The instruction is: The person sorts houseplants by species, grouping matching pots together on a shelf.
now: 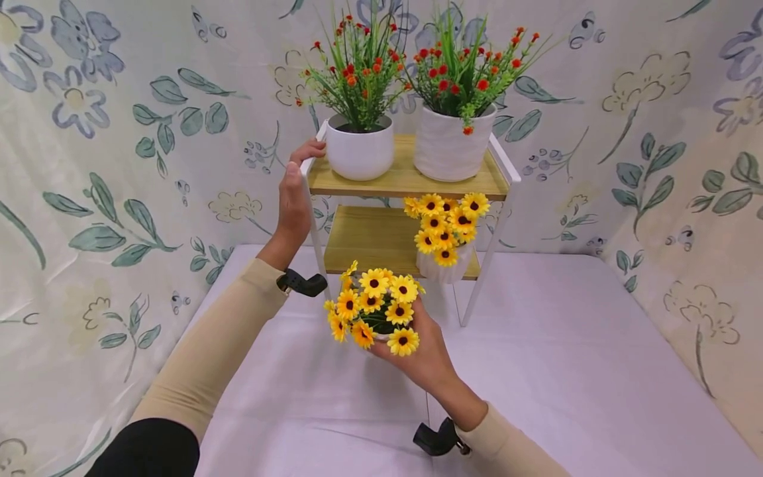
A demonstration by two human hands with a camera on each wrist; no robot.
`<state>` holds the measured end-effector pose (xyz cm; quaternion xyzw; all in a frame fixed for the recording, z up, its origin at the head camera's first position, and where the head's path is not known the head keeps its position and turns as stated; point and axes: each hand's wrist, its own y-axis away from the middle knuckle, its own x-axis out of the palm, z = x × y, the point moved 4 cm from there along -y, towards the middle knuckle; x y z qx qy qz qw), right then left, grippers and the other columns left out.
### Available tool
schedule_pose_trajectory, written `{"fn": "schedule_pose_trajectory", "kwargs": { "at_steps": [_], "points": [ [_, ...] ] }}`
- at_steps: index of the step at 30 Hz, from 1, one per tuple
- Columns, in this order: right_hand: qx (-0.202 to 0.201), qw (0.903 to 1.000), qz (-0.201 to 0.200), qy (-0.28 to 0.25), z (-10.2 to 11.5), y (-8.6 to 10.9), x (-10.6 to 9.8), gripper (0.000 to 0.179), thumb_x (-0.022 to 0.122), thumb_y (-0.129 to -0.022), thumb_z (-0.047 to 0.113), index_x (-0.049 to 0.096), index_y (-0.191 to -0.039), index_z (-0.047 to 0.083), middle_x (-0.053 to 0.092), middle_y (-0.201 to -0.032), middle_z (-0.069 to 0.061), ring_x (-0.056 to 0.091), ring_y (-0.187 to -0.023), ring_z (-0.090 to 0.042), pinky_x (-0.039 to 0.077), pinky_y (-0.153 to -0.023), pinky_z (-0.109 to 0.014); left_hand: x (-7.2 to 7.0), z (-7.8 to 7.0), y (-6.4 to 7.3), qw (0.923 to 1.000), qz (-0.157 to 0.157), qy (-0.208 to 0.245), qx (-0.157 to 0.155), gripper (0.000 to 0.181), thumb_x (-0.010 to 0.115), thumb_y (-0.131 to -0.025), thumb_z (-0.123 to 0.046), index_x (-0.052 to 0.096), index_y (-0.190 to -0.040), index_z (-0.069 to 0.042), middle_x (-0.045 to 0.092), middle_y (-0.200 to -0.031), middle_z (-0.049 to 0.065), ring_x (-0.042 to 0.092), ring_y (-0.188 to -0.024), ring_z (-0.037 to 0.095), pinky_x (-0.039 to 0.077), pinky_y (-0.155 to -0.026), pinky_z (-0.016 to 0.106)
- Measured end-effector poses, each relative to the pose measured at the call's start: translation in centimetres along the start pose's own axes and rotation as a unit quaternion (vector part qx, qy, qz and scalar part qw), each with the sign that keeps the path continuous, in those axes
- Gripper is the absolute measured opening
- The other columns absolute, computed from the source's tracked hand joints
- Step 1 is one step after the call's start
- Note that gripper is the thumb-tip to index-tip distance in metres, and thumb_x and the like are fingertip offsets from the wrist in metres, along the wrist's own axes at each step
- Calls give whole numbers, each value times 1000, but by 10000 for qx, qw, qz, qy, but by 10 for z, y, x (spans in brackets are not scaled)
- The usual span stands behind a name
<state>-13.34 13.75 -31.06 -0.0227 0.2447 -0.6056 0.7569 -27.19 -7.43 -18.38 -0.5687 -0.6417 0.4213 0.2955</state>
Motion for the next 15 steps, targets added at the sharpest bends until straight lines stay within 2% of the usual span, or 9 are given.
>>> {"fn": "schedule_pose_trajectory", "kwargs": {
  "at_steps": [3, 7, 10, 15],
  "points": [
    [-129, 9999, -17, -79, 7, -5, -5, 82, 82, -74, 7, 35, -141, 11, 55, -132, -7, 58, -115, -21, 52, -89, -28, 1, 1, -1, 9999, 146, -38, -69, 57, 19, -98, -34, 48, -119, 11, 45, -135, 28, 31, -140, 33, 18, -117, 31],
    [-288, 9995, -76, -99, 15, -13, -10, 82, 82, -74, 8, 35, -142, 13, 53, -135, -6, 55, -119, -19, 51, -91, -28, 1, 1, -1, 9993, 292, -138, -192, 71, 17, -100, -52, 46, -121, 10, 43, -138, 28, 30, -141, 24, 16, -117, 30],
    [-436, 9988, -125, -179, 20, -19, -11, 81, 81, -74, 5, 38, -142, 10, 53, -135, -5, 54, -121, -18, 50, -93, -28, -1, 1, -1, 9991, 340, -150, -224, 79, 16, -98, -60, 45, -121, 10, 42, -138, 28, 29, -141, 24, 15, -117, 29],
    [-588, 9980, -208, -122, 28, -30, -9, 81, 82, -73, 4, 39, -142, 10, 54, -134, -5, 55, -120, -19, 51, -91, -28, -2, 1, 0, 9992, 354, -61, -184, 80, 17, -98, -61, 45, -121, 11, 42, -139, 28, 28, -142, 29, 15, -117, 31]
  ]
}}
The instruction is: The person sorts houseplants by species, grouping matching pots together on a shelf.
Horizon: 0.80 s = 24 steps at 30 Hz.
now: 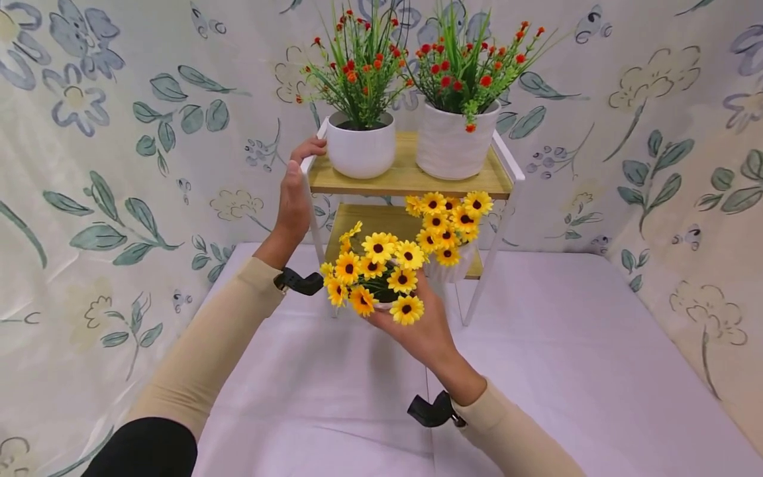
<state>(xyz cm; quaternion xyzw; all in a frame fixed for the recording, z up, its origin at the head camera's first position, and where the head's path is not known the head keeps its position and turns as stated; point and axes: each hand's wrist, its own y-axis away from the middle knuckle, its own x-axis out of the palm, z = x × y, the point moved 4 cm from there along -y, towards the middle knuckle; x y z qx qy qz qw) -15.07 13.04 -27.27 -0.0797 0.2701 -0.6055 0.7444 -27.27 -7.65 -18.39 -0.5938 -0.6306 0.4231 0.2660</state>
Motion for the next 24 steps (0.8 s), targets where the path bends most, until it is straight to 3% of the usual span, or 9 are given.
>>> {"fn": "schedule_pose_trajectory", "kwargs": {
  "at_steps": [7, 15, 24],
  "points": [
    [-6, 9998, -153, 82, 5, -15, 2, 81, 83, -71, 5, 41, -140, 8, 56, -133, -6, 56, -118, -19, 52, -90, -28, 2, 1, -1, 10000, -28, -14, -13, 71, 16, -99, -51, 45, -121, 9, 43, -139, 24, 28, -142, 27, 15, -117, 30],
    [-50, 9997, -207, -89, 2, -37, 4, 80, 83, -71, 4, 43, -140, 9, 55, -134, -5, 54, -120, -19, 48, -97, -33, 1, 1, -1, 9999, -95, -5, 45, 72, 16, -100, -52, 46, -121, 10, 43, -138, 26, 29, -141, 28, 16, -117, 32],
    [459, 9975, -526, 81, -2, -54, 10, 76, 86, -70, 15, 47, -135, 11, 59, -128, -3, 57, -115, -17, 50, -94, -35, 3, 0, 0, 9997, -150, 175, 4, 76, 16, -99, -56, 45, -120, 11, 42, -137, 29, 29, -141, 27, 16, -117, 31]
  ]
}}
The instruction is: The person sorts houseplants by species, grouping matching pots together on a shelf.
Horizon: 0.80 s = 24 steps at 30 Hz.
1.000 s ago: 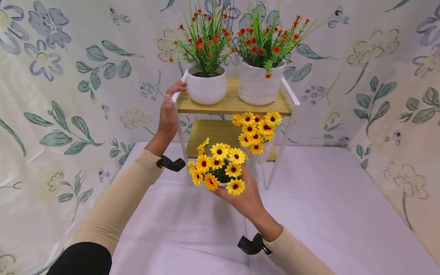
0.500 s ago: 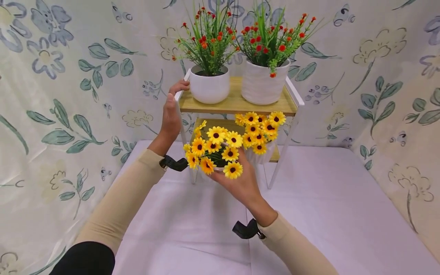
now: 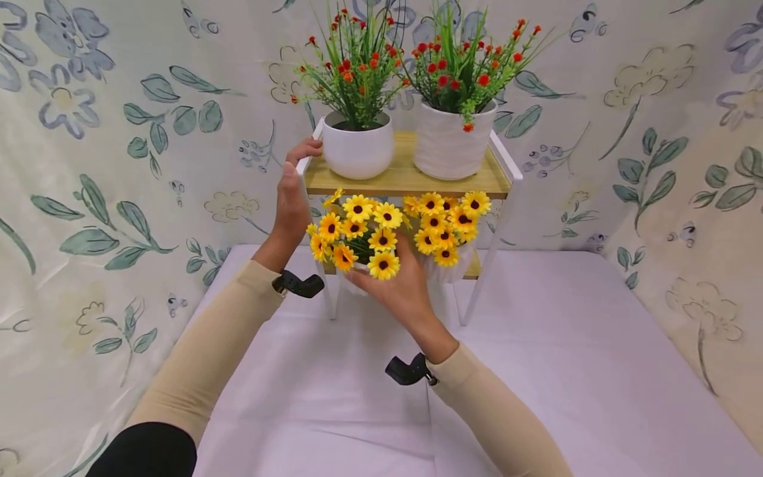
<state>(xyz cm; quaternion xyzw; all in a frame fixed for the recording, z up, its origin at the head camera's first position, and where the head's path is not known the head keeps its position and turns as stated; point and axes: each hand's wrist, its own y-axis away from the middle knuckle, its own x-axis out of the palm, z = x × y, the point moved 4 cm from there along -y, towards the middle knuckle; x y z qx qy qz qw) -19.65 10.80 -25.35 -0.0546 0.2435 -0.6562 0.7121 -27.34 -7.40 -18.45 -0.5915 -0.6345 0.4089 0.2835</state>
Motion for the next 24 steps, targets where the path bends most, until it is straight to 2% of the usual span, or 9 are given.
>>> {"fn": "schedule_pose_trajectory", "kwargs": {
  "at_steps": [3, 6, 12, 16, 20, 22, 24],
  "points": [
    [60, 9999, -48, 139, 2, -6, 4, 75, 86, -70, 17, 47, -134, 12, 59, -127, -2, 57, -115, -17, 49, -95, -36, -3, 0, 0, 9999, -32, 58, 91, 68, 17, -100, -47, 45, -120, 12, 41, -136, 31, 29, -141, 29, 16, -117, 32],
    [-62, 9996, -152, 236, 2, -10, 5, 75, 86, -69, 15, 48, -134, 12, 59, -127, -2, 56, -116, -17, 47, -97, -35, -4, 0, 0, 9999, 24, 81, 99, 65, 17, -100, -44, 45, -120, 12, 41, -136, 31, 29, -141, 28, 16, -117, 31],
    [-273, 9990, -261, 218, -4, -16, 8, 77, 87, -67, 11, 49, -134, 10, 59, -129, -3, 55, -118, -17, 45, -99, -33, -2, -1, 0, 10000, 57, 53, 44, 74, 17, -99, -54, 45, -120, 11, 41, -137, 30, 28, -141, 29, 15, -117, 31],
    [-385, 9985, -285, 265, -7, -20, 10, 78, 87, -67, 12, 49, -135, 11, 58, -130, -2, 54, -119, -16, 44, -101, -34, -2, 0, 0, 10000, 30, 48, 36, 69, 17, -100, -48, 45, -120, 11, 41, -137, 29, 28, -141, 30, 15, -117, 31],
    [-541, 9975, -246, 379, -9, -22, 11, 74, 86, -69, 12, 51, -133, 11, 59, -127, -2, 55, -117, -14, 45, -99, -34, -2, 0, 0, 10000, 44, 5, -4, 73, 17, -99, -53, 45, -120, 10, 42, -138, 28, 28, -141, 28, 15, -117, 31],
    [-519, 9973, -214, 464, -10, -22, 12, 73, 86, -70, 13, 51, -133, 11, 59, -127, -3, 56, -116, -15, 45, -99, -35, -2, 0, 1, 10000, 57, -12, -13, 78, 17, -98, -59, 45, -121, 10, 42, -138, 28, 28, -141, 28, 15, -117, 31],
    [-455, 9975, -216, 494, -20, -25, 13, 72, 86, -70, 18, 51, -133, 14, 60, -126, -1, 56, -115, -15, 46, -98, -36, -3, 0, 1, 10000, 65, -24, -30, 81, 17, -97, -63, 45, -121, 10, 42, -139, 27, 28, -142, 27, 15, -117, 31]
  ]
}}
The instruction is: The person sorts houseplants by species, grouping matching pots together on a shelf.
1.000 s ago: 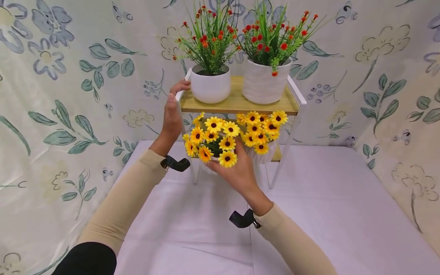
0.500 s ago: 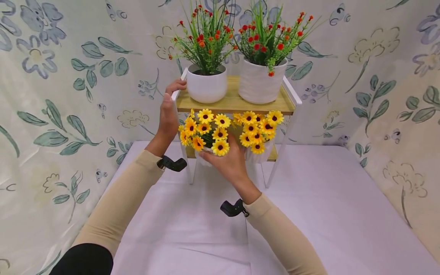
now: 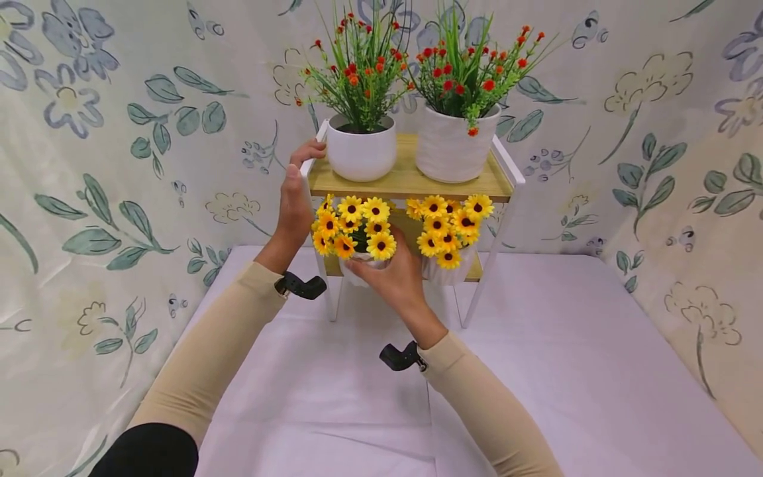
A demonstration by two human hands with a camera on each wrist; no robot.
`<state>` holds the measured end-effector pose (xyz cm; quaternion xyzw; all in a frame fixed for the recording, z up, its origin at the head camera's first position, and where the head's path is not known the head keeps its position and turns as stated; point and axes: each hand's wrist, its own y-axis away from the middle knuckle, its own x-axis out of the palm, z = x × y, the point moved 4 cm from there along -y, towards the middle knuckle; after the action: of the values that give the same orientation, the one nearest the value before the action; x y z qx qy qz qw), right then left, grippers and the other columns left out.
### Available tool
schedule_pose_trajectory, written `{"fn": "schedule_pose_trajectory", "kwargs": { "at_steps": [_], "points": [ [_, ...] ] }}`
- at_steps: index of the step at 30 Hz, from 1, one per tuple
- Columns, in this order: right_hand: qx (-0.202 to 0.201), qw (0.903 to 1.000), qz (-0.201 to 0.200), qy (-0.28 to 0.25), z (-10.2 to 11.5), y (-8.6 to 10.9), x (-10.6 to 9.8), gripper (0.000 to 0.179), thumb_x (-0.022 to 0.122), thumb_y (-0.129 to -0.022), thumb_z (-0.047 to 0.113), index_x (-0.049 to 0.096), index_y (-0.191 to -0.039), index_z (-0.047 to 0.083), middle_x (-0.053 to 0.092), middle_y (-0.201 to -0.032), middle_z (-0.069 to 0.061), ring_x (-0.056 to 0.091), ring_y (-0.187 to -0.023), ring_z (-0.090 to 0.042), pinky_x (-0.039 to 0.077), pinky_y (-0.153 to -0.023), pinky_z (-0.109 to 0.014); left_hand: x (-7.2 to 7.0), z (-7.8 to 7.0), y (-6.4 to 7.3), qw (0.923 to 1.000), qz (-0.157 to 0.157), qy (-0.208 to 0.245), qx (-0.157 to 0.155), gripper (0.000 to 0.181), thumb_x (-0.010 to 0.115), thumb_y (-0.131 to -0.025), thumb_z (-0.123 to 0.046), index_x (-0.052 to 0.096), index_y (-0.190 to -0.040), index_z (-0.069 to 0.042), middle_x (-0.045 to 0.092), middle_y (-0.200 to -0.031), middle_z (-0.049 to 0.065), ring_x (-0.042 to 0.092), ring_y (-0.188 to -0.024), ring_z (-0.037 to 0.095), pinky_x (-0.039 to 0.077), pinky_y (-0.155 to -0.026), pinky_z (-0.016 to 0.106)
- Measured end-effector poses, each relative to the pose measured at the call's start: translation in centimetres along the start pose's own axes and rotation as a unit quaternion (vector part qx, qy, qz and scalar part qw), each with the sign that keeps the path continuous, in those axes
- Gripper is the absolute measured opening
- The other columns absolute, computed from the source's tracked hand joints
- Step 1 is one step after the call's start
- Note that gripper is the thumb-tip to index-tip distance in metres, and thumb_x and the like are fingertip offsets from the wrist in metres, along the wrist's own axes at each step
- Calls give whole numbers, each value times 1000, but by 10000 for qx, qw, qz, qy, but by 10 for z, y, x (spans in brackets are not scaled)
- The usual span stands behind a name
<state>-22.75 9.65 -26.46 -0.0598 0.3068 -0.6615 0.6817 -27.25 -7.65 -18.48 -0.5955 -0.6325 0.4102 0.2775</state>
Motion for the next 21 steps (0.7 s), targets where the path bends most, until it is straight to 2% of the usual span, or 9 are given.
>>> {"fn": "schedule_pose_trajectory", "kwargs": {
  "at_steps": [5, 9, 13, 21],
  "points": [
    [151, 9999, -28, -10, -30, -5, 5, 73, 86, -69, 35, 51, -133, 26, 59, -124, 10, 54, -115, -9, 45, -98, -36, 0, 0, 0, 10000, -24, 36, 57, 81, 17, -97, -62, 44, -120, 10, 42, -137, 29, 29, -141, 27, 15, -118, 31],
    [213, 9997, 30, 62, -34, -5, 4, 71, 83, -70, 42, 52, -131, 25, 60, -122, 10, 55, -112, -9, 47, -96, -36, 1, -3, -1, 9999, -72, 50, 143, 80, 17, -98, -60, 44, -119, 12, 42, -136, 31, 29, -141, 31, 16, -118, 32],
    [338, 9993, 77, 134, -36, -3, 4, 68, 81, -72, 45, 53, -130, 23, 61, -120, 9, 57, -108, -9, 48, -93, -35, 2, -3, -1, 9999, -64, 58, 89, 81, 17, -97, -61, 44, -119, 12, 42, -137, 30, 29, -141, 30, 15, -118, 32],
    [223, 9997, 77, -51, -37, -1, 6, 67, 81, -75, 40, 49, -132, 24, 60, -122, 6, 56, -110, -11, 46, -95, -38, 3, 1, 0, 9999, -71, 154, 31, 80, 17, -97, -61, 45, -120, 10, 41, -139, 28, 28, -142, 24, 14, -118, 31]
  ]
}}
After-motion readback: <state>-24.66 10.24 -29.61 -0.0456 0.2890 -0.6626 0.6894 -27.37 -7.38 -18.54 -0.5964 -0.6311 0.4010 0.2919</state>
